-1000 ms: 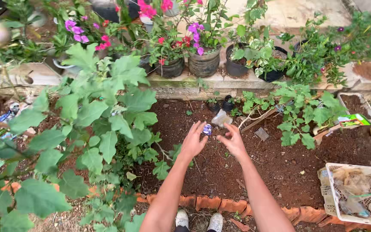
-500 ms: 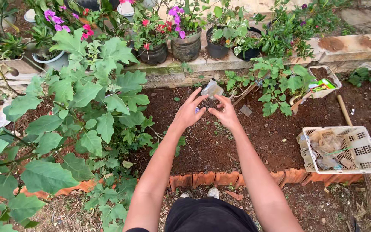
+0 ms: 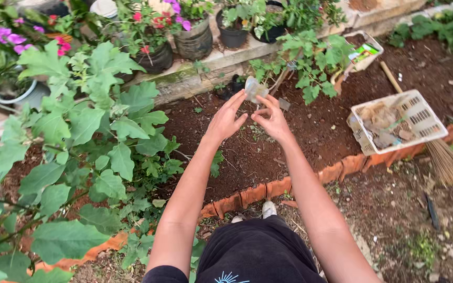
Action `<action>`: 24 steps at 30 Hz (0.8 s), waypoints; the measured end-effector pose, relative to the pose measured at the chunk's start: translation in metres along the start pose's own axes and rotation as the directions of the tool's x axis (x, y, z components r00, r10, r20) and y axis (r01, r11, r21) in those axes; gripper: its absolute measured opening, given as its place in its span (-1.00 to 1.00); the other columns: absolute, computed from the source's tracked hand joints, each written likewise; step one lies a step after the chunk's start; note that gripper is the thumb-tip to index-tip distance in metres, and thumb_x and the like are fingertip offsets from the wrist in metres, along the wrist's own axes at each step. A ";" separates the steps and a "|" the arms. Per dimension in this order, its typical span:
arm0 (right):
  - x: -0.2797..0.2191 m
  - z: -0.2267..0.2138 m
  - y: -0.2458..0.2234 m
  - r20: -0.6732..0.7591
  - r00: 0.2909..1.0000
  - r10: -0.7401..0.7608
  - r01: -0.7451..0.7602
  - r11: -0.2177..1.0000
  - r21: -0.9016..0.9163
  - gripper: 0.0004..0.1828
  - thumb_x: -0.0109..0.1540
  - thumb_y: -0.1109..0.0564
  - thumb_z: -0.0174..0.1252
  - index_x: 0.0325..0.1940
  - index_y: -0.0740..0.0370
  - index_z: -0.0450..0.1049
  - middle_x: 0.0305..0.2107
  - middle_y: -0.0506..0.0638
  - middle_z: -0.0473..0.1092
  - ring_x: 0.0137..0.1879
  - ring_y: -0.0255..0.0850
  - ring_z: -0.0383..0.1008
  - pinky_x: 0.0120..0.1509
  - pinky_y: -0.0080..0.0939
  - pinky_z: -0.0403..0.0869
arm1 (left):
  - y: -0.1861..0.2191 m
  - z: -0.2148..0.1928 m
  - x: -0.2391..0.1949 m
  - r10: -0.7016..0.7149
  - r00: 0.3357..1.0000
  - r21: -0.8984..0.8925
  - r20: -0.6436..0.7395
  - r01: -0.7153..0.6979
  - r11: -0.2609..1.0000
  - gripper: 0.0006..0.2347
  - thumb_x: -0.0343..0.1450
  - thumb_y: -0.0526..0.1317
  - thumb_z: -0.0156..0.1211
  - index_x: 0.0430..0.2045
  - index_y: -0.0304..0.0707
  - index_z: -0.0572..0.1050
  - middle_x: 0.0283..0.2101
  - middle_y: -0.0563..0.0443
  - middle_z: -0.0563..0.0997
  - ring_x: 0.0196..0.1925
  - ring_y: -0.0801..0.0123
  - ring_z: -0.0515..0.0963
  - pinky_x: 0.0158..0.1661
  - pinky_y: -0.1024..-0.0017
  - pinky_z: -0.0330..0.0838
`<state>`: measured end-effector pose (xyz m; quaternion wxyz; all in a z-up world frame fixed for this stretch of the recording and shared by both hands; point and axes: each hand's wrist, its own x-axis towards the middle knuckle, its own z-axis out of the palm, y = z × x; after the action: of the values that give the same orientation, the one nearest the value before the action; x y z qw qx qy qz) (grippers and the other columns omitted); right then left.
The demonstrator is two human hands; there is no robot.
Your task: The person picks up pieces of trash and plastic scraps from the garden soil by hand and places them into a plastic crate.
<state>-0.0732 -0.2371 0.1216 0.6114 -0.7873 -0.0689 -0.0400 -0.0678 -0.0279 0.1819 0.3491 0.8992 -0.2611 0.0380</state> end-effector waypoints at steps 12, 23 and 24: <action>-0.091 -0.110 0.034 -0.376 0.925 0.042 -0.067 0.996 -0.053 -0.22 0.21 0.17 0.35 0.49 0.22 0.23 0.45 0.13 -0.09 0.08 -0.20 0.54 0.24 -0.11 0.52 | 0.080 0.089 0.045 0.314 0.934 -0.104 0.173 -0.300 0.948 -0.43 0.42 -0.21 0.26 0.38 -0.11 0.24 0.50 -0.01 0.18 0.48 0.04 0.25 0.36 0.15 0.23; -0.224 -0.276 0.070 -0.597 0.796 0.097 -0.121 0.993 0.000 -0.38 0.20 0.23 0.28 0.37 0.23 0.37 0.44 0.15 0.01 0.10 -0.18 0.53 0.14 -0.14 0.57 | 0.248 0.245 0.079 0.406 0.836 -0.269 0.368 -0.322 0.908 -0.41 0.42 -0.15 0.25 0.40 -0.04 0.21 0.48 -0.16 0.21 0.43 -0.01 0.29 0.33 0.17 0.27; -0.239 -0.294 0.078 -0.620 0.781 0.077 -0.092 0.996 0.008 -0.42 0.20 0.25 0.27 0.33 0.25 0.41 0.43 0.16 0.04 0.10 -0.18 0.53 0.13 -0.13 0.57 | 0.264 0.264 0.081 0.424 0.827 -0.275 0.369 -0.339 0.900 -0.41 0.43 -0.15 0.25 0.40 -0.06 0.20 0.47 -0.19 0.21 0.43 -0.03 0.29 0.32 0.17 0.27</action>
<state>-0.2909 -0.5548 0.0850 0.5924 -0.7396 0.1714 -0.2694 -0.1588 -0.3986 0.1642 0.3572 0.7759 -0.5076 -0.1131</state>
